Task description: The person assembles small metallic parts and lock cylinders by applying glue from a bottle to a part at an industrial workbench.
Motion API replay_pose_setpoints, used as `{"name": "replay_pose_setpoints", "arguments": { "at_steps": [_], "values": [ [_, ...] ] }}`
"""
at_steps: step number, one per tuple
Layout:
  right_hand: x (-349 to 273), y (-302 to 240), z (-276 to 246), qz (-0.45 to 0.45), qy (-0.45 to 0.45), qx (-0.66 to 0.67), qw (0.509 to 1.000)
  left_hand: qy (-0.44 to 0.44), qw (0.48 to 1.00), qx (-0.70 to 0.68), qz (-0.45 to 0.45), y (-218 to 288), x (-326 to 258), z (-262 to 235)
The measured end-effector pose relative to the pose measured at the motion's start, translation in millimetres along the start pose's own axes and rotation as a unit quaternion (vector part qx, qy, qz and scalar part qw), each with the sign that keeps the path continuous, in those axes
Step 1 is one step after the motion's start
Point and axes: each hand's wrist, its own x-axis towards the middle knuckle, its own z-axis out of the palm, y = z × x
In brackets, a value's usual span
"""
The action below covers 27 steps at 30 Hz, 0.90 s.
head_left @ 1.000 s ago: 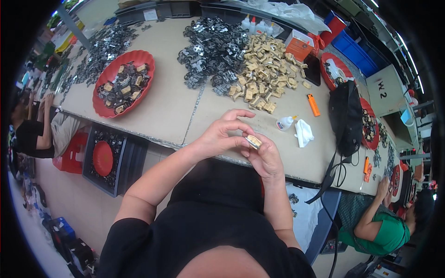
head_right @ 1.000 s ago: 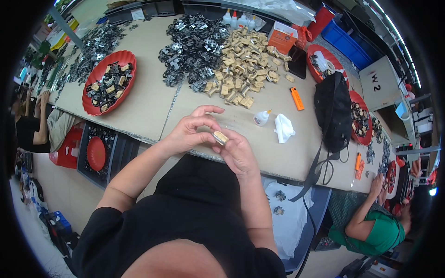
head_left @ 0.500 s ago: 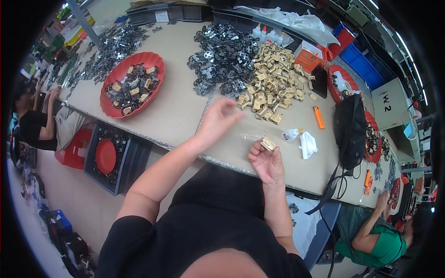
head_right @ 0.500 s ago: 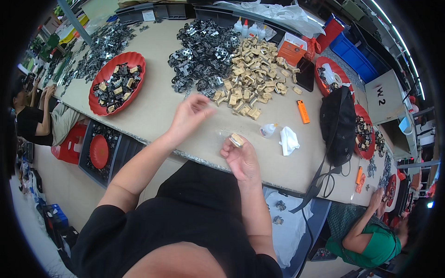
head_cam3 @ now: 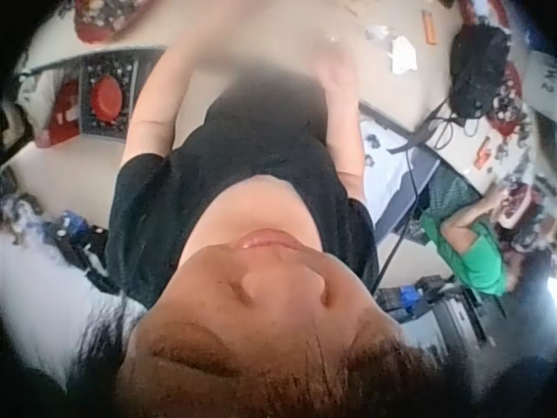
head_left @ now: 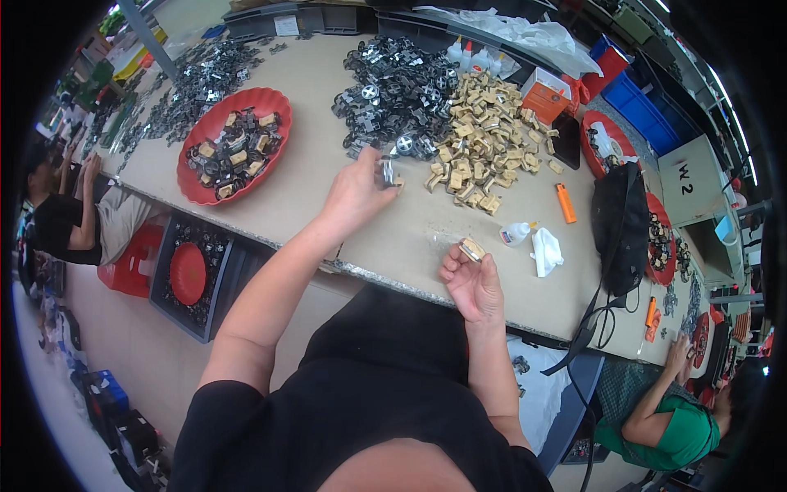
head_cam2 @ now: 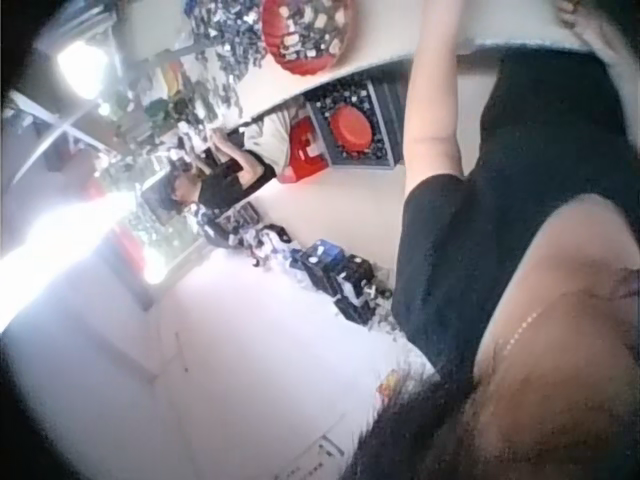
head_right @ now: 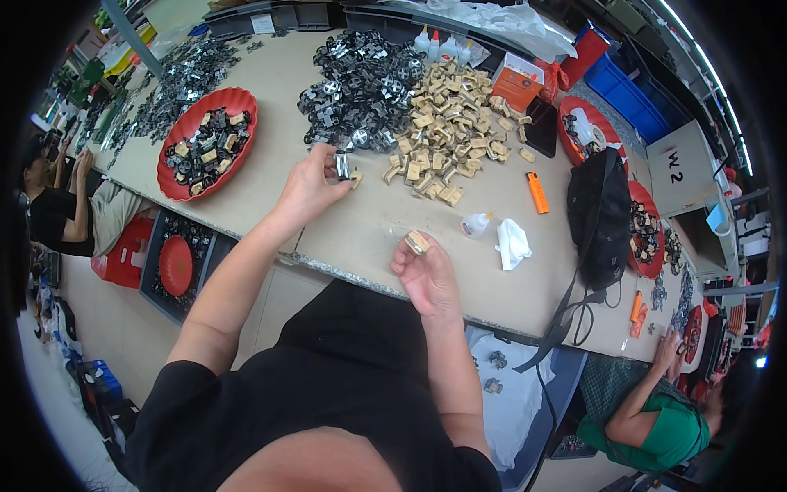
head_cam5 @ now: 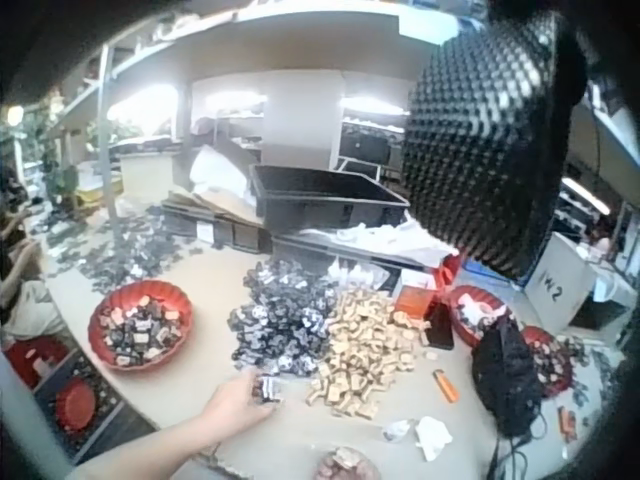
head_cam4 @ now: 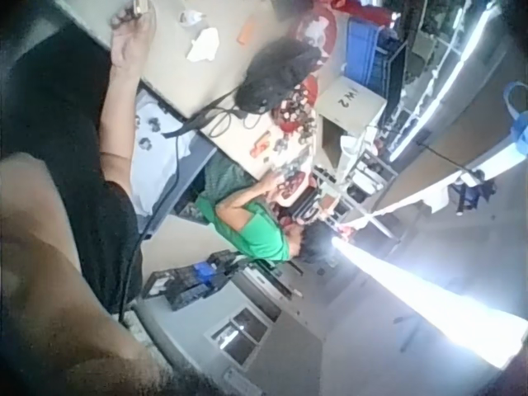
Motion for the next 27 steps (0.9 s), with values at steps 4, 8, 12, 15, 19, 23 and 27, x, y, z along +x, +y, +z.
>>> {"name": "replay_pose_setpoints", "arguments": {
  "at_steps": [4, 8, 12, 15, 19, 23, 27],
  "values": [
    [7, 0, 4, -0.001, 0.022, -0.026, 0.999, -0.062, 0.997, 0.041, 0.016, 0, -9, -12],
    [13, 3, 6, -0.002, 0.04, -0.023, 0.999, -0.092, 0.992, 0.069, 0.046, 6, -14, -16],
    [17, 1, 10, 0.004, 0.041, -0.024, 0.999, -0.104, 0.993, 0.007, 0.062, 4, -15, -12],
    [20, 2, 16, -0.006, 0.045, -0.033, 0.998, -0.167, 0.98, -0.101, 0.024, 22, -22, -15],
    [20, 4, 19, -0.012, 0.037, -0.028, 0.999, -0.197, 0.97, -0.113, 0.087, 35, -39, -7],
    [14, 0, 19, -0.024, 0.032, -0.023, 0.999, -0.242, 0.926, -0.285, 0.051, 33, -46, -1],
    [10, -4, 22, -0.023, 0.005, -0.038, 0.999, -0.265, 0.876, -0.4, 0.057, 27, -52, -1]
  ]
}}
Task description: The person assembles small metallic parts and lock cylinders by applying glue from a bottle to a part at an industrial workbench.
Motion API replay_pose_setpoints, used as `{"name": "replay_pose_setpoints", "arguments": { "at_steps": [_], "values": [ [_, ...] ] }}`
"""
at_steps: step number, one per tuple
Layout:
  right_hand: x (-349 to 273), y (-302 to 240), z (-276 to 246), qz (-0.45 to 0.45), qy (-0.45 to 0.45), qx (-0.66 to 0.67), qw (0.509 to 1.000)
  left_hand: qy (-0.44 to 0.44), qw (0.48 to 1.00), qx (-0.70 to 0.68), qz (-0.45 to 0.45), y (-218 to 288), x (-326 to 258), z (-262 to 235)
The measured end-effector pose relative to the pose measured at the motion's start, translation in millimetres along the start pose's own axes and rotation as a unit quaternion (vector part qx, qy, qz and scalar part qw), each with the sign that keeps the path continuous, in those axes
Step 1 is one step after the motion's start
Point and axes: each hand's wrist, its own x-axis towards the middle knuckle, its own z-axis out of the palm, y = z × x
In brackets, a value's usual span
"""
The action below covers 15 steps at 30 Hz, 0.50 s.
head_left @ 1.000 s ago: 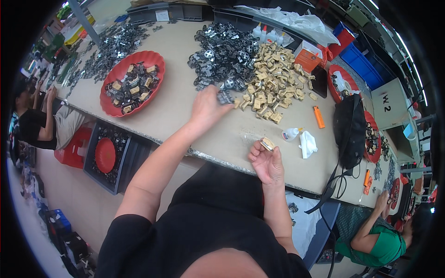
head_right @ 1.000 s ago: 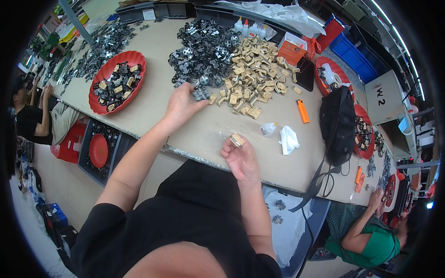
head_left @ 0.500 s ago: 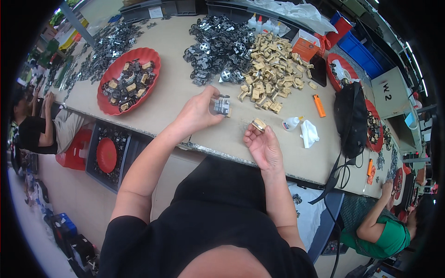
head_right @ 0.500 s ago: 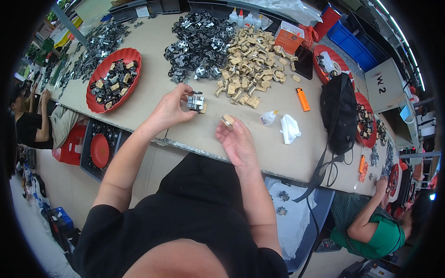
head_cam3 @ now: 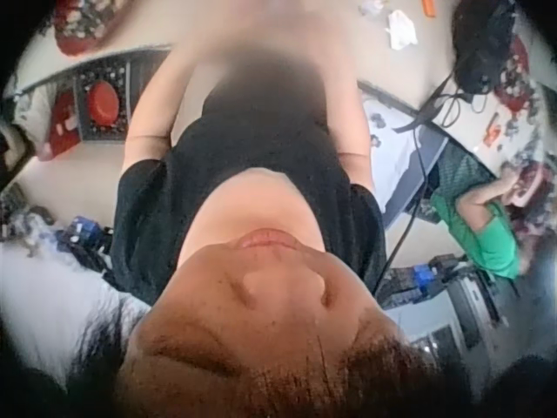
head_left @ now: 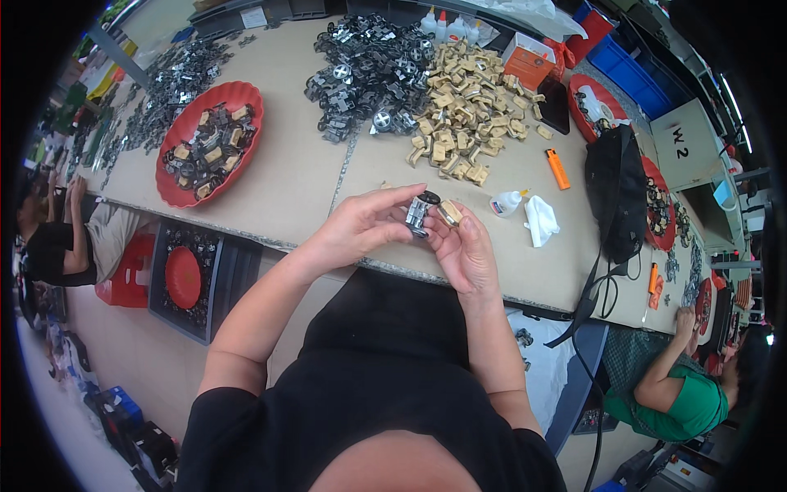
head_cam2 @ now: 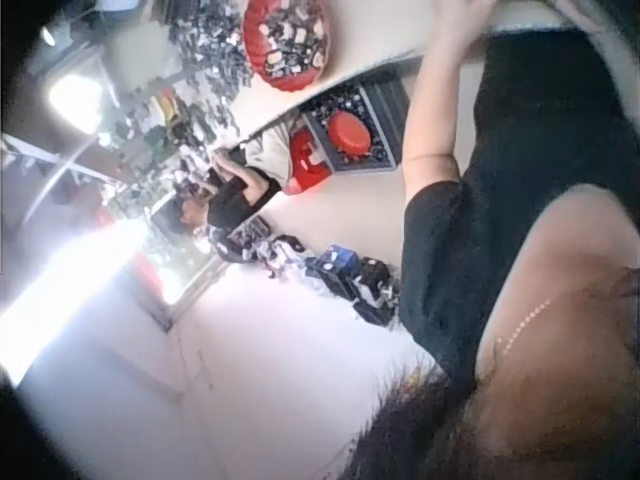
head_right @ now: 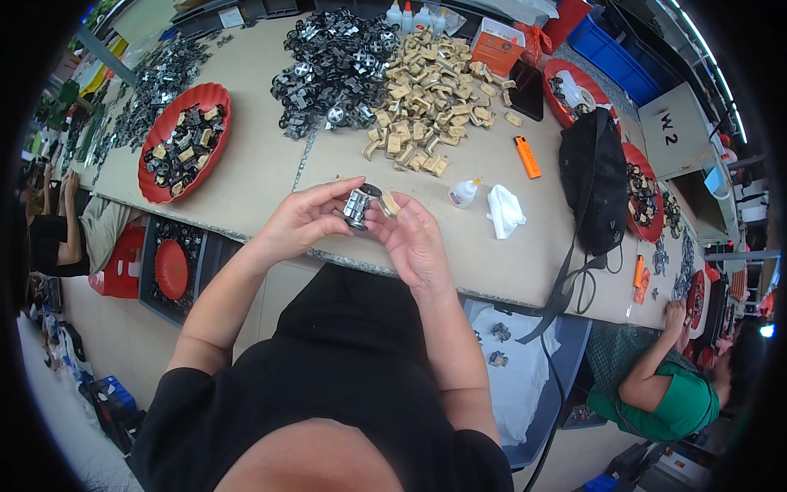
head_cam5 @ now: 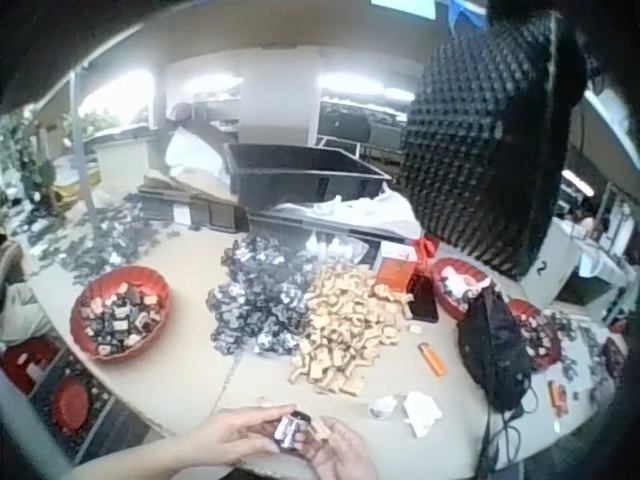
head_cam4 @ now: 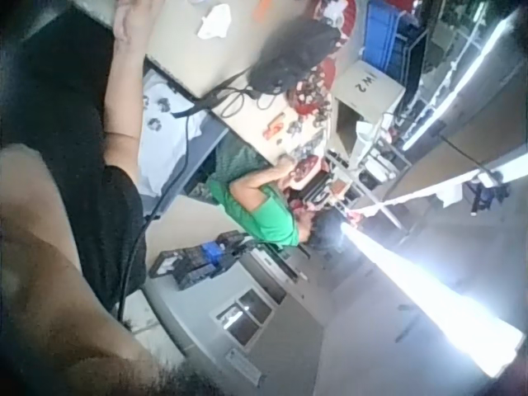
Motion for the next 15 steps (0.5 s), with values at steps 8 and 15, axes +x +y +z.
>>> {"name": "replay_pose_setpoints", "arguments": {
  "at_steps": [8, 15],
  "values": [
    [-3, 0, 0, -0.005, -0.011, -0.056, 0.998, 0.005, 0.998, -0.052, -0.03, 9, -3, 4],
    [-3, 2, 2, 0.008, 0.003, -0.12, 0.993, 0.04, 0.993, -0.08, -0.074, 16, -3, 6]
  ]
}}
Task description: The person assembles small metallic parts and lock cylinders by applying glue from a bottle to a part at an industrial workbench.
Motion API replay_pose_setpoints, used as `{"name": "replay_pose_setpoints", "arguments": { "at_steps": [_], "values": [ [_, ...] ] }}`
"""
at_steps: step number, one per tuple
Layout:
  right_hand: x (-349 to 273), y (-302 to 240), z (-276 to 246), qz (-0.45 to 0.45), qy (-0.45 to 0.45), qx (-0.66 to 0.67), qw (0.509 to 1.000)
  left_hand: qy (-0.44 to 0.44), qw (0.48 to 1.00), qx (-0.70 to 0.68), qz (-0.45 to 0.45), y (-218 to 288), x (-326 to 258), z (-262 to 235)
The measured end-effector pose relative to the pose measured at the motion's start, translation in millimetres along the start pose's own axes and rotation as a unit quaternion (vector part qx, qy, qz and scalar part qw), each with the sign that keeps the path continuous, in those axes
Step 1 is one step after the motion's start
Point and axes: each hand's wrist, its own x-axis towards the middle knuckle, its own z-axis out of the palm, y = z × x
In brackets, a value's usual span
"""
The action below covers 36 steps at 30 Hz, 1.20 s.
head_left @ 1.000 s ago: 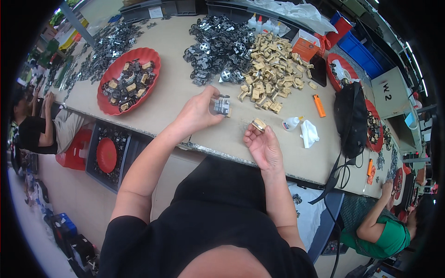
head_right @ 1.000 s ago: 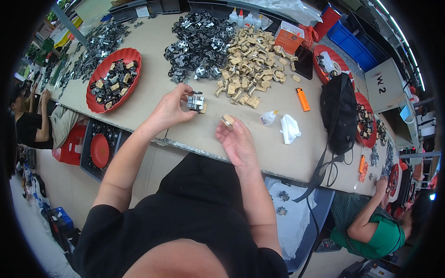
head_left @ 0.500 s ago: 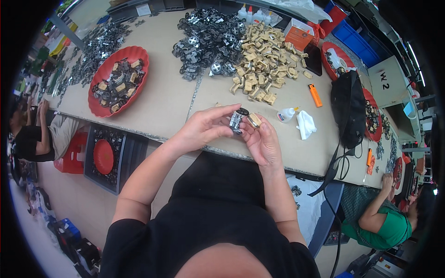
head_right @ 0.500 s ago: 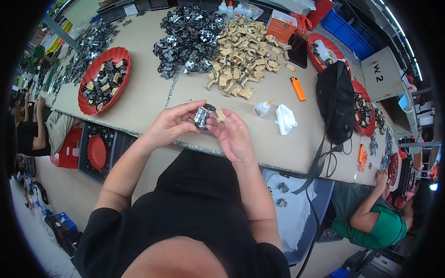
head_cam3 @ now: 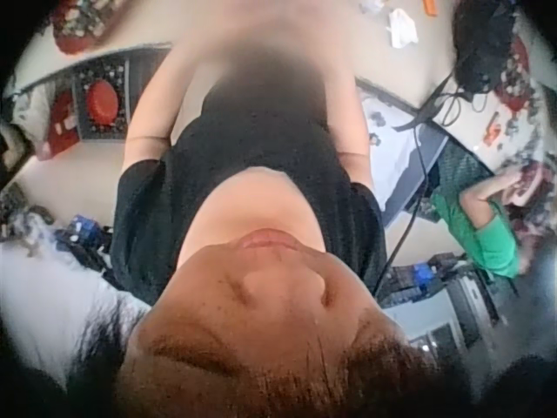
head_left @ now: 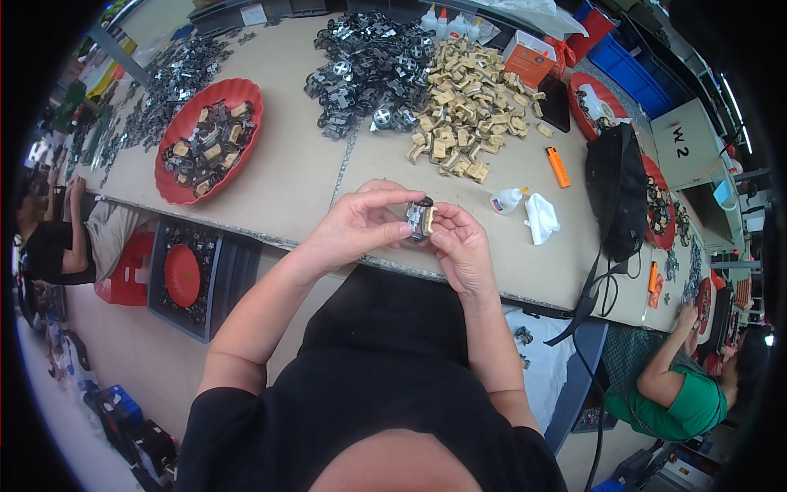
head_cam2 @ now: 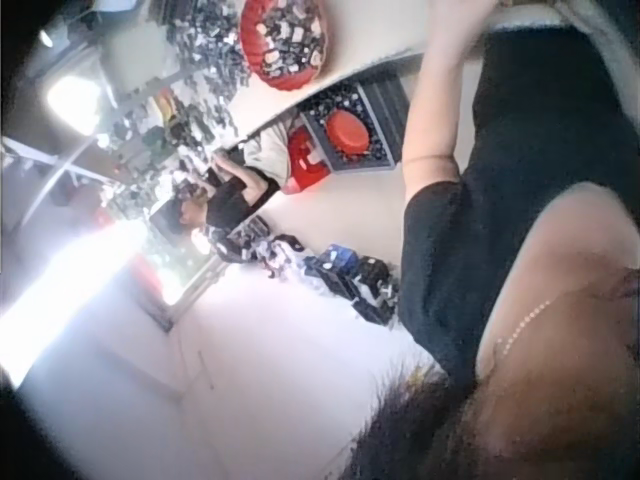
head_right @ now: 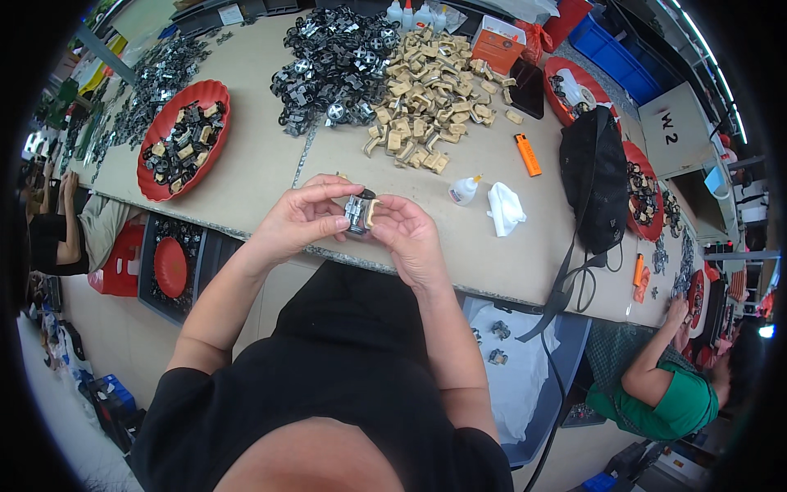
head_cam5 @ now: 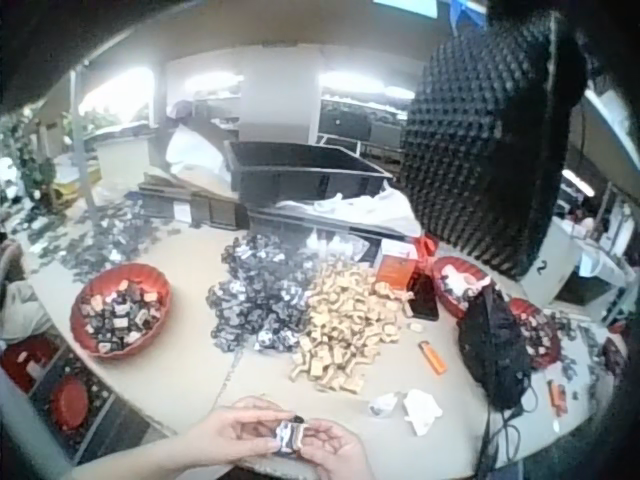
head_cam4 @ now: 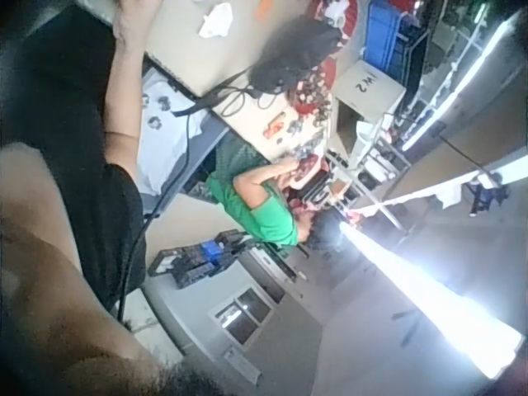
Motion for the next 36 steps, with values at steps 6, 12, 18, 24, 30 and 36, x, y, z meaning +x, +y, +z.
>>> {"name": "replay_pose_setpoints", "arguments": {
  "at_steps": [6, 12, 18, 24, 30, 36],
  "values": [
    [0.8, 3.2, -3.2, -0.002, 0.004, 0.013, 1.0, 0.003, 0.993, 0.108, 0.04, -4.4, -0.2, 1.3],
    [-0.2, 4.6, -6.6, 0.015, 0.019, -0.015, 1.0, 0.017, 0.991, 0.124, 0.045, -2.3, -4.0, 4.8],
    [0.4, 3.0, -2.4, 0.027, 0.025, -0.036, 0.999, 0.015, 0.981, 0.193, 0.03, -1.2, -5.0, 2.1],
    [4.7, 0.4, 0.7, 0.031, 0.052, -0.035, 0.998, 0.041, 0.987, 0.154, 0.01, -4.8, -0.9, 1.3],
    [3.5, -3.1, 0.5, 0.05, 0.052, -0.025, 0.997, 0.057, 0.986, 0.156, -0.008, -4.7, -1.6, 3.3],
    [1.5, 3.3, 0.8, 0.044, 0.064, -0.042, 0.996, 0.057, 0.991, 0.125, -0.009, -9.5, -3.2, 2.3]
  ]
}}
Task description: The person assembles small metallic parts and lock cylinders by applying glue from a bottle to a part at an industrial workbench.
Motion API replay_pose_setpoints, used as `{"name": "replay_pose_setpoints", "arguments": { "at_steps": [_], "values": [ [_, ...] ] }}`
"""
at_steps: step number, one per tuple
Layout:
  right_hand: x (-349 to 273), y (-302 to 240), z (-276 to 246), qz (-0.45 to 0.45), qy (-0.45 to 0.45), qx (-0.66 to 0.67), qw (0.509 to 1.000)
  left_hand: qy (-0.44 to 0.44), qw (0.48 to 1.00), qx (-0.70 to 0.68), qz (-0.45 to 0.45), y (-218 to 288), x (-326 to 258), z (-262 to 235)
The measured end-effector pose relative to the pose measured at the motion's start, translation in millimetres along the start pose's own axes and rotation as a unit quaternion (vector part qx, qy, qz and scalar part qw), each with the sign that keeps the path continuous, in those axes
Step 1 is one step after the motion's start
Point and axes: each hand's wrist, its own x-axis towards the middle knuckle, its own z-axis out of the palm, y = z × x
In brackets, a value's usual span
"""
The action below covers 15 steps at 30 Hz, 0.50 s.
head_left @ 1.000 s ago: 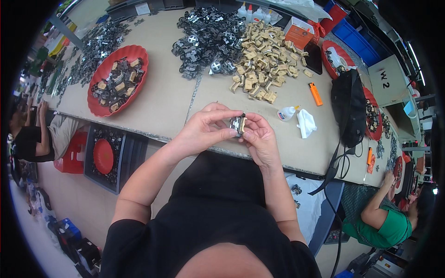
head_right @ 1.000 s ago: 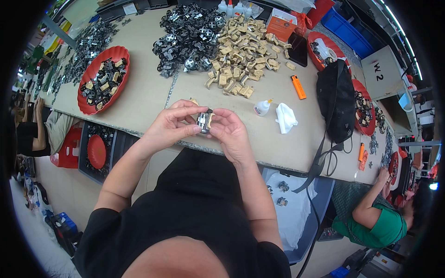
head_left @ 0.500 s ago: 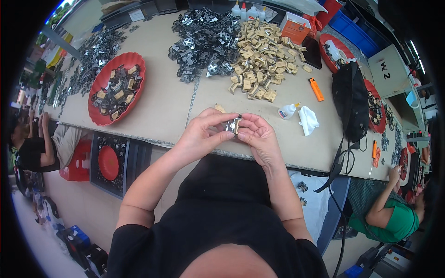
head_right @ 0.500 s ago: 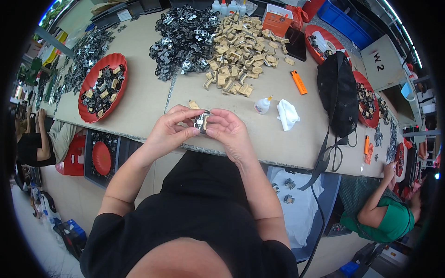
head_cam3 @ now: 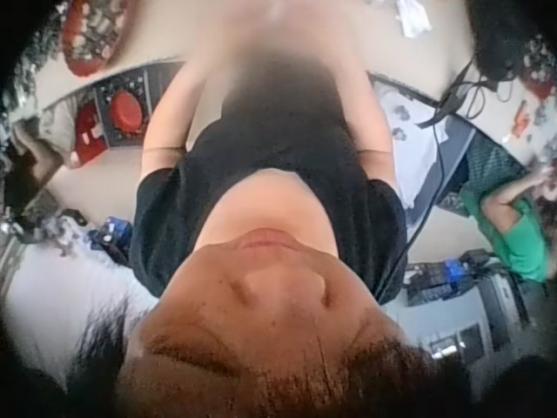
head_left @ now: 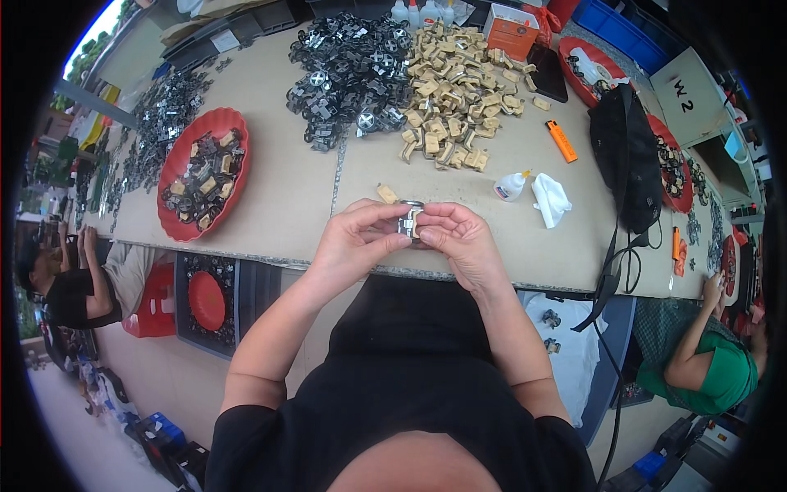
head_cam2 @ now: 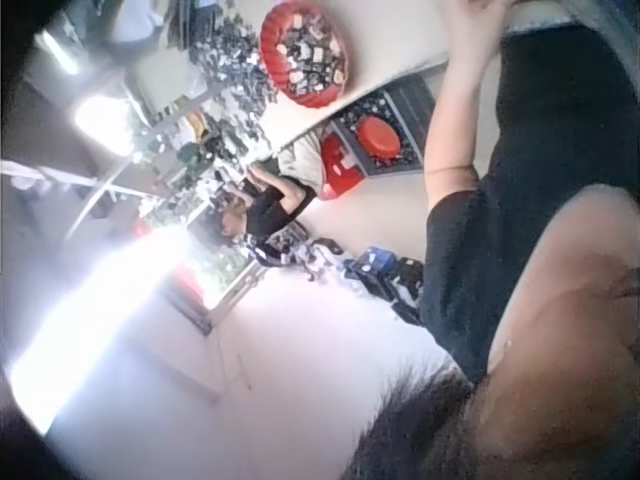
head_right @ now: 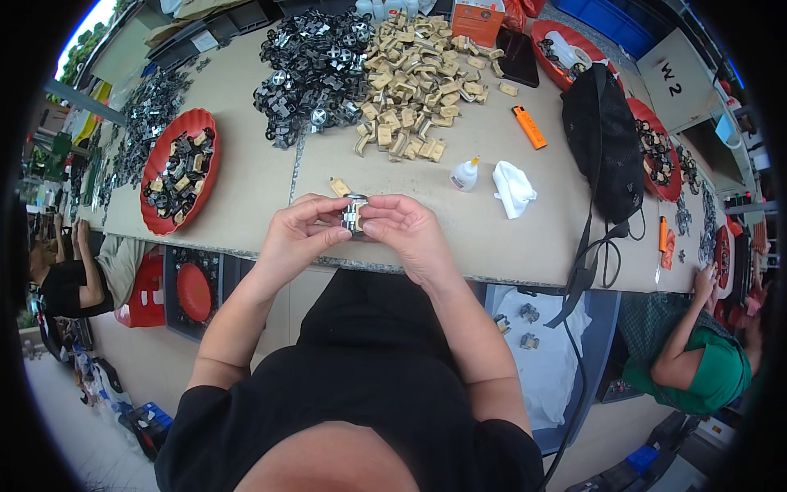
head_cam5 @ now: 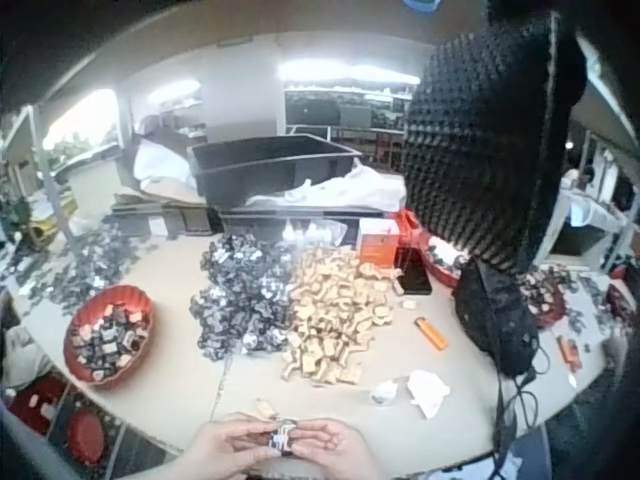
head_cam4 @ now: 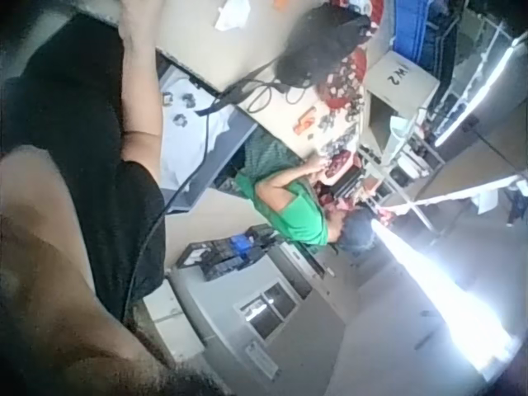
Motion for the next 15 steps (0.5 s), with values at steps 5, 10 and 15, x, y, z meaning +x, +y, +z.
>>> {"name": "replay_pose_setpoints", "arguments": {
  "at_steps": [5, 10, 15],
  "values": [
    [-3, 2, 6, -0.026, 0.028, -0.005, 0.999, 0.01, 1.0, -0.021, 0.001, -2, -1, 1],
    [-3, 5, 6, -0.044, 0.038, -0.03, 0.998, 0.008, 0.999, -0.042, -0.009, -3, 0, 0],
    [-5, 9, 8, -0.069, 0.014, -0.061, 0.996, 0.043, 0.997, -0.06, 0.028, -12, -1, 5]
  ]
}}
